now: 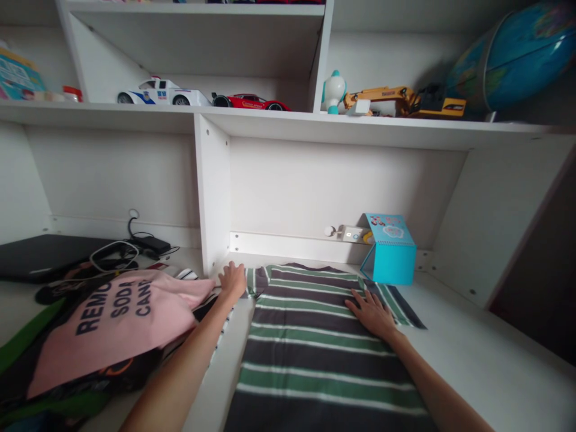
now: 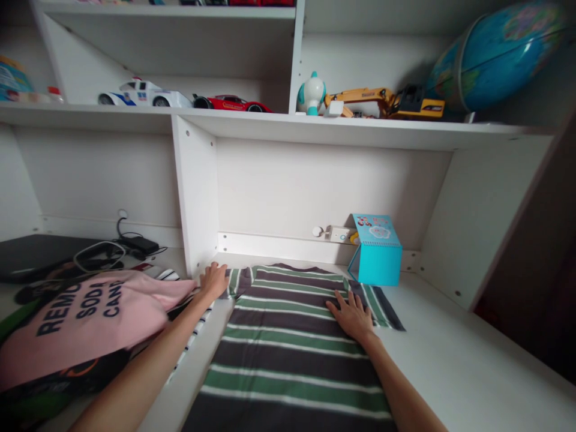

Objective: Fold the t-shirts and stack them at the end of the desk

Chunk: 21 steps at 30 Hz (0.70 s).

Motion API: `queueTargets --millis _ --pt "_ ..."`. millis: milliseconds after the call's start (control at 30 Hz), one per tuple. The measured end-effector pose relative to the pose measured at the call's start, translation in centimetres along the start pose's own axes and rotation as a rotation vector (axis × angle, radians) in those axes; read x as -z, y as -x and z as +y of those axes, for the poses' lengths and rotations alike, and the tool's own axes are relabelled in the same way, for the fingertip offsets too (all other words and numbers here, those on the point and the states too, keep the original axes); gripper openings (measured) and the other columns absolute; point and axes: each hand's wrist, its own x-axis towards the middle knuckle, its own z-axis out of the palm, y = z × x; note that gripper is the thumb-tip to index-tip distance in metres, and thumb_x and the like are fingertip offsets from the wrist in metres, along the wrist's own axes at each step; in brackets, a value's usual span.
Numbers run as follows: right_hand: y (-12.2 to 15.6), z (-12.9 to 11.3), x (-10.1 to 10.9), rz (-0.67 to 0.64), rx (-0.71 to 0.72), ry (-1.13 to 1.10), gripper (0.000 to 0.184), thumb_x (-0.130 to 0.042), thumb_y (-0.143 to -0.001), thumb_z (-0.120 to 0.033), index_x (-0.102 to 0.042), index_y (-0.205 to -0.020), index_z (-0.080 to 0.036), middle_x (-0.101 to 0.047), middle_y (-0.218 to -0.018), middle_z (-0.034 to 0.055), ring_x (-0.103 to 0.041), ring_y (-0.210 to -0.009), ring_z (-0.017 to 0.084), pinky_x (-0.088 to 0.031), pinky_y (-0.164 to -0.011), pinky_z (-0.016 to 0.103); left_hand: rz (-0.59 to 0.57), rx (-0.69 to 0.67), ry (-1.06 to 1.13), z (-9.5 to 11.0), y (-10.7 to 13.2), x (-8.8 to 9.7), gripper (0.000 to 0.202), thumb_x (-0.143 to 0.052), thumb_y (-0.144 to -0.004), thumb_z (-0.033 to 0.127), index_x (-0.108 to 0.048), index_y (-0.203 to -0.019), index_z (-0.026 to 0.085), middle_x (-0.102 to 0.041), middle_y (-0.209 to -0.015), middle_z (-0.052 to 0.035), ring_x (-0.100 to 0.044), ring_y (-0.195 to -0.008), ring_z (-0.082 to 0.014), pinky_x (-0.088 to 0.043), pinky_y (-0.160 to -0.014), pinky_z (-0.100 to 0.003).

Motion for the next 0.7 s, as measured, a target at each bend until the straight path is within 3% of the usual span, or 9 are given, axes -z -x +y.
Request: queueTargets --millis 100,200,300,533,700 --pt "-0.1 0.1 0.0 -0.011 0.008 -0.001 0.062 -0.023 -0.083 -0.062 -0.022 -0.138 -0.032 -0.022 -0.144 0.0088 -0.018 -0.131 0.030 -0.022 -0.097 0.051 0.003 -0.314 0.019 3.5 1.8 -0.6 0.041 -0.036 -0.087 0.032 -0.046 -0.124 0.017 -0.037 -0.134 -0.0127 -0.032 -0.124 -0.0252 -0.027 -0.100 -0.036" --pt "-0.2 0.4 0.0 -0.029 0.020 -0.001 0.063 -0.024 -0.083 -0.063 -0.020 -0.138 -0.033 -0.022 -0.144 0.0090 -0.017 -0.131 0.030 -0.022 -0.097 0.051 -0.238 -0.527 0.096 5.9 3.6 -1.9 0.058 -0.024 -0.086 0.055 -0.029 -0.136 0.025 -0.021 -0.145 -0.0068 -0.012 -0.132 -0.0290 -0.016 -0.104 -0.046" --pt "-0.4 0.6 0.0 -0.043 0.018 -0.005 0.065 -0.023 -0.082 -0.065 -0.019 -0.138 -0.034 -0.020 -0.145 0.0084 -0.016 -0.131 0.030 -0.022 -0.098 0.051 -0.417 -0.527 0.086 6.3 4.8 -3.2 0.071 -0.016 -0.078 0.072 -0.021 -0.138 0.034 -0.012 -0.147 -0.0032 -0.002 -0.132 -0.0372 -0.007 -0.100 -0.059" --pt "-0.4 0.4 1.0 -0.063 0.014 -0.011 0.064 -0.023 -0.083 -0.064 -0.017 -0.138 -0.033 -0.018 -0.146 0.0065 -0.014 -0.132 0.028 -0.019 -0.100 0.051 -0.394 -0.485 0.097 5.7 5.0 -3.8 0.078 -0.011 -0.073 0.076 -0.017 -0.139 0.034 -0.008 -0.147 -0.0005 0.001 -0.132 -0.0376 -0.005 -0.101 -0.057" --pt "1.7 -2.4 4.4 -0.051 0.069 -0.018 0.066 -0.026 -0.085 -0.058 -0.025 -0.138 -0.019 -0.015 -0.144 0.0179 -0.012 -0.131 0.036 -0.016 -0.096 0.061 -0.406 -0.484 0.108 5.8 4.9 -3.8 0.078 -0.011 -0.073 0.076 -0.015 -0.139 0.034 -0.006 -0.147 0.0003 0.001 -0.132 -0.0372 -0.005 -0.101 -0.057"
